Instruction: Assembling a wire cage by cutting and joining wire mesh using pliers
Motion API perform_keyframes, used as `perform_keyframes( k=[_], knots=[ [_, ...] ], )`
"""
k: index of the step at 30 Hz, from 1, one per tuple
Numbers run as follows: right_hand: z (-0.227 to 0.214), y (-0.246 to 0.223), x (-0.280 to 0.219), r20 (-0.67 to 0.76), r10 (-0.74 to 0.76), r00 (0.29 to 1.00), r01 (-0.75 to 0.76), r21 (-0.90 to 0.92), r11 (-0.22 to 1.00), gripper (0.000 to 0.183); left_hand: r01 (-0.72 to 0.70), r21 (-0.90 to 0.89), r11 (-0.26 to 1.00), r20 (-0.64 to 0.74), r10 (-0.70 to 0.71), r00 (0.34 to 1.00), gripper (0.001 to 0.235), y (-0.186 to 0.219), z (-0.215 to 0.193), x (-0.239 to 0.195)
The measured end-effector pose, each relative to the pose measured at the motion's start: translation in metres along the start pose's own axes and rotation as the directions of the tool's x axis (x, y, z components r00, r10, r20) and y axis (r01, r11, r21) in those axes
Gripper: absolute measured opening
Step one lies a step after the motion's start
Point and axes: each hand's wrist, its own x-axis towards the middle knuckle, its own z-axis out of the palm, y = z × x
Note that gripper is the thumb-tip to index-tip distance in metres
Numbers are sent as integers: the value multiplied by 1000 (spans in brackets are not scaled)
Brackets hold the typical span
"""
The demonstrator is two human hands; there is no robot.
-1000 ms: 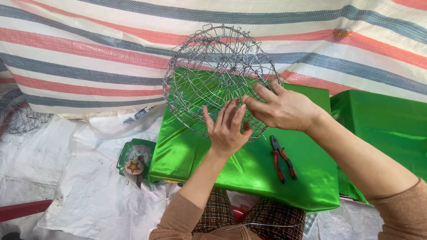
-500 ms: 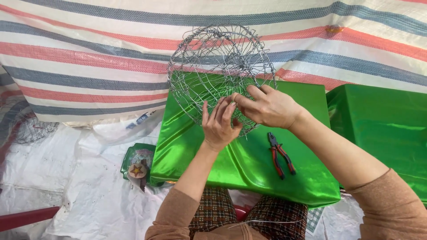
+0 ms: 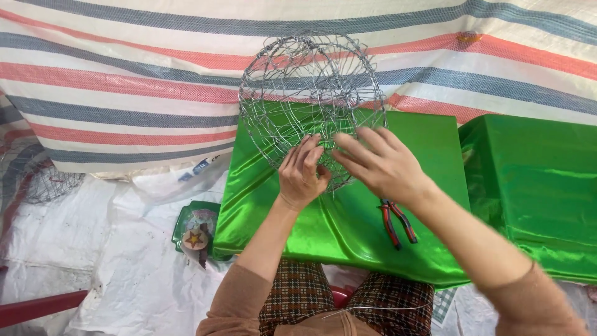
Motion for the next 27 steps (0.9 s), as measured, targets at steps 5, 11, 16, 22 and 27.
perform_keyframes(
  k=[5,11,16,22,27],
  knots=[
    [28,-76,-158,313,653,690,-645,-145,750,15,-18,-106,994,46,23,999,63,-1,4,-16],
    [42,-130,-239,682,727,-78,-812,-467,350,41,-119,-42,992,0,119,993,60,10,19,-19],
    [63,-124,-275,698,709,-101,-892,-379,246,29,-181,-63,982,49,184,982,65,10,30,-5],
    [68,-106,-309,760,620,-192,-973,-231,-18,35,-226,-106,968,143,240,960,77,10,38,11],
    [20,-98,-276,798,580,-165,-686,330,-649,22,-236,-109,966,136,250,959,75,17,42,4]
  ],
)
